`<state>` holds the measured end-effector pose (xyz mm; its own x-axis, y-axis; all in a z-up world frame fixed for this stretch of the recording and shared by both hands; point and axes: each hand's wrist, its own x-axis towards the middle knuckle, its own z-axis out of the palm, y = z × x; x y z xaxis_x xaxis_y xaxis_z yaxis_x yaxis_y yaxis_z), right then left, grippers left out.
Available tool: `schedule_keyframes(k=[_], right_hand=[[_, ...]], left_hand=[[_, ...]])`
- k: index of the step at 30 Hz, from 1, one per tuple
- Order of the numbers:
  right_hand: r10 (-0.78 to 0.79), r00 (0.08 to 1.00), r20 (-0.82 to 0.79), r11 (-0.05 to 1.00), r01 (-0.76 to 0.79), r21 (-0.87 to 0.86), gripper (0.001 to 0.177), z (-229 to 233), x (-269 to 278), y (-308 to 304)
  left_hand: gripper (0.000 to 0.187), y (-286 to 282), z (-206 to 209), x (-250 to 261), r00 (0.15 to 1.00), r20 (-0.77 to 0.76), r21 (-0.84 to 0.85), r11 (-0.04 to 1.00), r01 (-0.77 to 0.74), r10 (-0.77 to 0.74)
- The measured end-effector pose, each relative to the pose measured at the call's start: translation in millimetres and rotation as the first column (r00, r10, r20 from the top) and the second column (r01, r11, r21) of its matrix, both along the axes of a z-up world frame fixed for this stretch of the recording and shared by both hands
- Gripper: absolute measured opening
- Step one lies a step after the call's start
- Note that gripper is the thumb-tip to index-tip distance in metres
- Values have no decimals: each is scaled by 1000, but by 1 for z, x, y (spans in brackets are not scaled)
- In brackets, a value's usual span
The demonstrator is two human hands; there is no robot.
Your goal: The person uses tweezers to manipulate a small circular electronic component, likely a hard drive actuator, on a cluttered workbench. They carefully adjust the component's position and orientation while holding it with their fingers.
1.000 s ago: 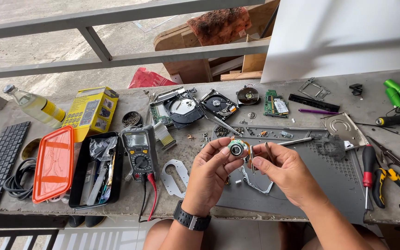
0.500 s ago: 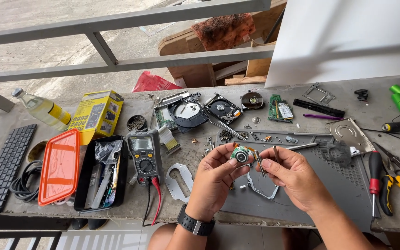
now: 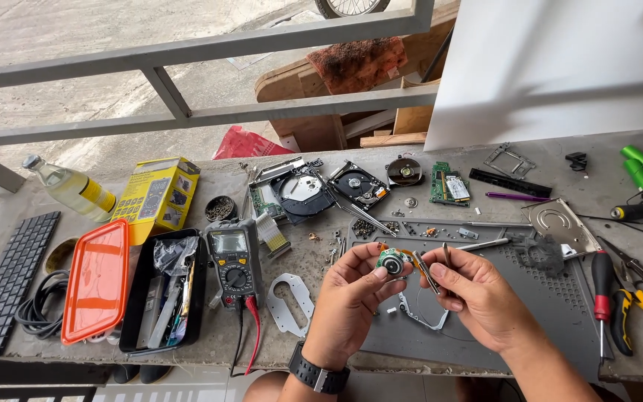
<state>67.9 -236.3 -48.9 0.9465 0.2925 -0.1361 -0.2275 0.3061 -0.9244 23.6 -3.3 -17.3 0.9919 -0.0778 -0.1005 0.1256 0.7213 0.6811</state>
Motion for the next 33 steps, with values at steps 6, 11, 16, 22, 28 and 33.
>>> schedule_keyframes(k=[6, 11, 16, 22, 28, 33], right_hand=[[-4, 1000, 12, 1000, 4, 1, 20, -1, 0, 1], [-132, 988, 86, 962, 148, -229, 19, 7, -8, 16], [-160, 972, 175, 928, 209, -310, 19, 18, -13, 25], [-138, 971, 194, 935, 192, -299, 22, 20, -15, 30], [-142, 967, 209, 906, 212, -365, 10, 30, -18, 28], [-64, 960, 274, 881, 183, -436, 18, 32, -19, 19]], left_hand=[[34, -2, 6, -2, 999, -32, 16, 1000, -11, 12], [35, -7, 9, -5, 999, -45, 100, 995, 19, -14], [50, -14, 6, -5, 1000, -26, 164, 986, -12, 17], [58, -15, 2, -3, 998, -19, 201, 978, -56, 61], [59, -17, 16, -13, 999, -37, 178, 984, 17, -11], [58, -18, -1, -7, 999, -39, 233, 972, -24, 34]])
